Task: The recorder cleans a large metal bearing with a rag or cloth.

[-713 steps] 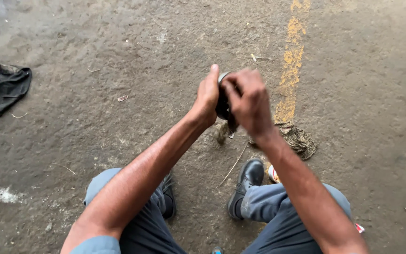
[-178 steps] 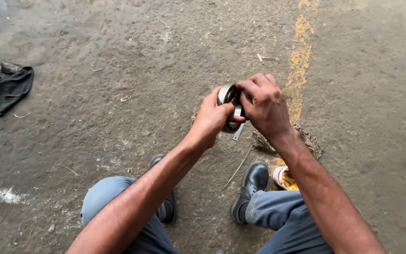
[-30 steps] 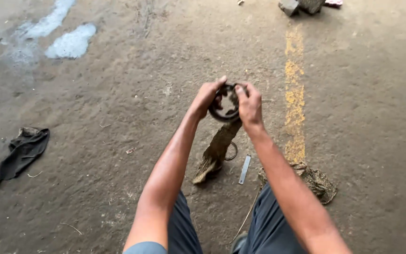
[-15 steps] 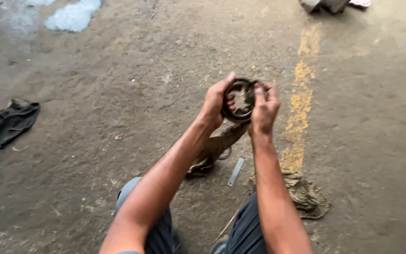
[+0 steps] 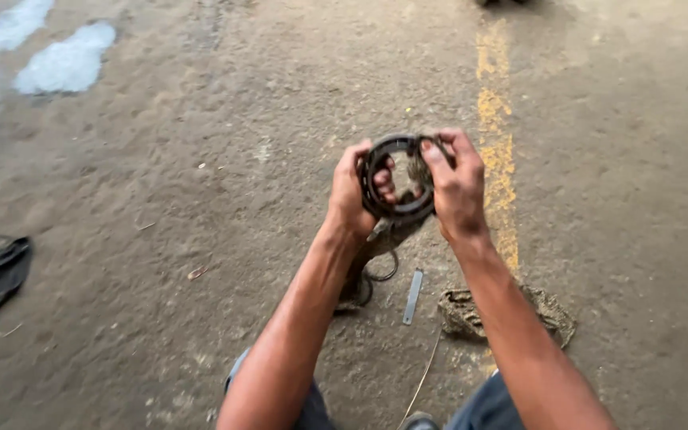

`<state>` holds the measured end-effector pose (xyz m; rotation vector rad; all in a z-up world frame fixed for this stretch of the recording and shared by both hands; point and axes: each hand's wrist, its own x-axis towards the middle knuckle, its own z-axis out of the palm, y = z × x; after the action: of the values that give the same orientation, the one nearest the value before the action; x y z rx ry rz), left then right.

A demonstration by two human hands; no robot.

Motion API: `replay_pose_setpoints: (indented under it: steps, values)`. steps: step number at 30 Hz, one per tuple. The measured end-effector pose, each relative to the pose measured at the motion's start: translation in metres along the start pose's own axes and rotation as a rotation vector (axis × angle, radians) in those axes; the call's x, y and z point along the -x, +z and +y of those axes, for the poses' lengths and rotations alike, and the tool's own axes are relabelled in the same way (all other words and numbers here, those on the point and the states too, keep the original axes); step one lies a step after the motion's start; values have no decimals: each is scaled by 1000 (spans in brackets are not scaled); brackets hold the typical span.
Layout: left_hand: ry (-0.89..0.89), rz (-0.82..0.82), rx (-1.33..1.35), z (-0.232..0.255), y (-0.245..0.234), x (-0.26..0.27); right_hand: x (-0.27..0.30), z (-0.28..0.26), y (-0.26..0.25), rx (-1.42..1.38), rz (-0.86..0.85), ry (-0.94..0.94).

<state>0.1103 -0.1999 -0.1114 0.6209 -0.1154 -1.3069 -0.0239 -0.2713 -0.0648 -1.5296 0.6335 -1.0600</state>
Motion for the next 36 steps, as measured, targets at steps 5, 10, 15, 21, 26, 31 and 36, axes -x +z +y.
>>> replay_pose_setpoints:
  steps: [5, 10, 15, 21, 26, 31, 36]
  values:
    - [-189, 34, -299, -6, 2, -17, 7, 17, -25, 107, -67, 110]
    - [-138, 117, -246, -38, -11, -35, -2, 39, -34, 71, -14, 258]
    - [11, 303, -125, -34, -17, -36, -9, 47, -24, 435, -40, -27]
    - [161, 352, -237, -25, -21, -14, 3, 65, -1, 652, -40, -142]
    - [207, 322, -418, -27, -30, -4, 13, 60, 10, 731, -154, -394]
    - [282, 334, -503, -20, -25, 4, 12, 53, 11, 802, -125, -326]
    - [300, 436, -737, -22, -12, 10, 17, 38, 11, 665, -108, -254]
